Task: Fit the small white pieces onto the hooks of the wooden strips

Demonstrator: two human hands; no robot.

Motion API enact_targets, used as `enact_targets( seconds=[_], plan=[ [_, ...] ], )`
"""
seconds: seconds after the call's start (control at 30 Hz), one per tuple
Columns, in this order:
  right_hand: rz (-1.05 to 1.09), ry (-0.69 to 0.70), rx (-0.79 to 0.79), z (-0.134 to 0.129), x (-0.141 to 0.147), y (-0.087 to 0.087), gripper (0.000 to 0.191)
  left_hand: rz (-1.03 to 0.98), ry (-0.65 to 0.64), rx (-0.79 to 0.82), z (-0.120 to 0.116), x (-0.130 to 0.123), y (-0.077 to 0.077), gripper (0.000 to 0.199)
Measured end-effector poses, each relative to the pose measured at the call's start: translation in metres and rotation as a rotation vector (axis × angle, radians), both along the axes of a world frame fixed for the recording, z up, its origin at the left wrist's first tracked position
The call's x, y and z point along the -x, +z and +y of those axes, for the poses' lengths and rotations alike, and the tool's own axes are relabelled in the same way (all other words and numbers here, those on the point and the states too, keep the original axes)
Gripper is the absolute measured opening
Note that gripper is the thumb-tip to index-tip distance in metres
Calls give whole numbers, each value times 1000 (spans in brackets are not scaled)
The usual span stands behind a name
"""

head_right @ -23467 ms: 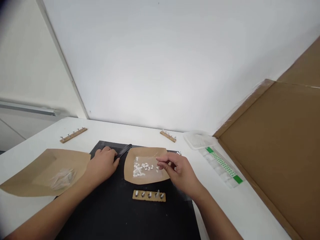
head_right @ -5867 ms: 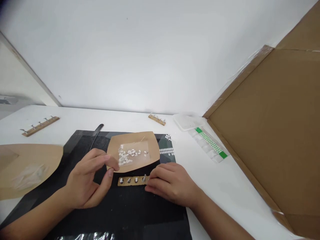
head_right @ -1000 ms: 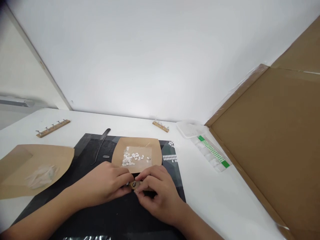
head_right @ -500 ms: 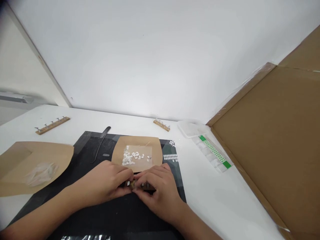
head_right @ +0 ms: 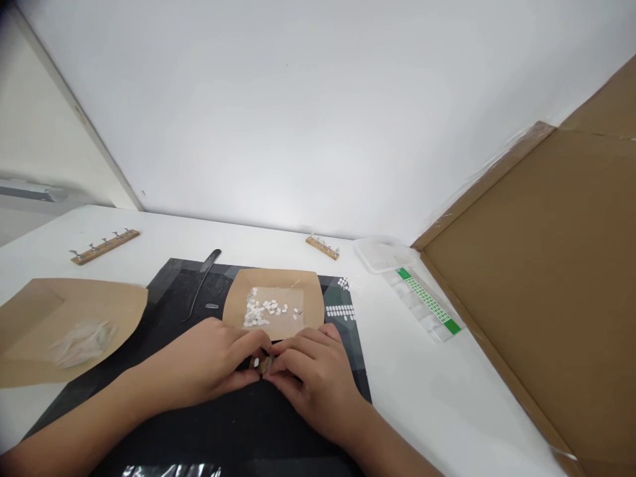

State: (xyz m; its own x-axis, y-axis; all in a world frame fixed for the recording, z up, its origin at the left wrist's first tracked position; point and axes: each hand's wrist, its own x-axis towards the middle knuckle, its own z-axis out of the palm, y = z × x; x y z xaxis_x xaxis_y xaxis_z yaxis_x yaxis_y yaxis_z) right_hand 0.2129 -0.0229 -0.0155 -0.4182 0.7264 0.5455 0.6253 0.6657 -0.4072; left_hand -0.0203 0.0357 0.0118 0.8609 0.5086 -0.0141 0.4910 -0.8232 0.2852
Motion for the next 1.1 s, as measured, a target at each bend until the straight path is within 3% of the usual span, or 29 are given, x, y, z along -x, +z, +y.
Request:
enact_targets(
  seconds=[0.5,1.1],
  plan=[
    [-75,-16,-40,2,0,-7,19,21,2,-1,0,0,-1,20],
    [-64,55,-42,1,-2,1,11,33,1,15,1,1,2,11]
  ],
)
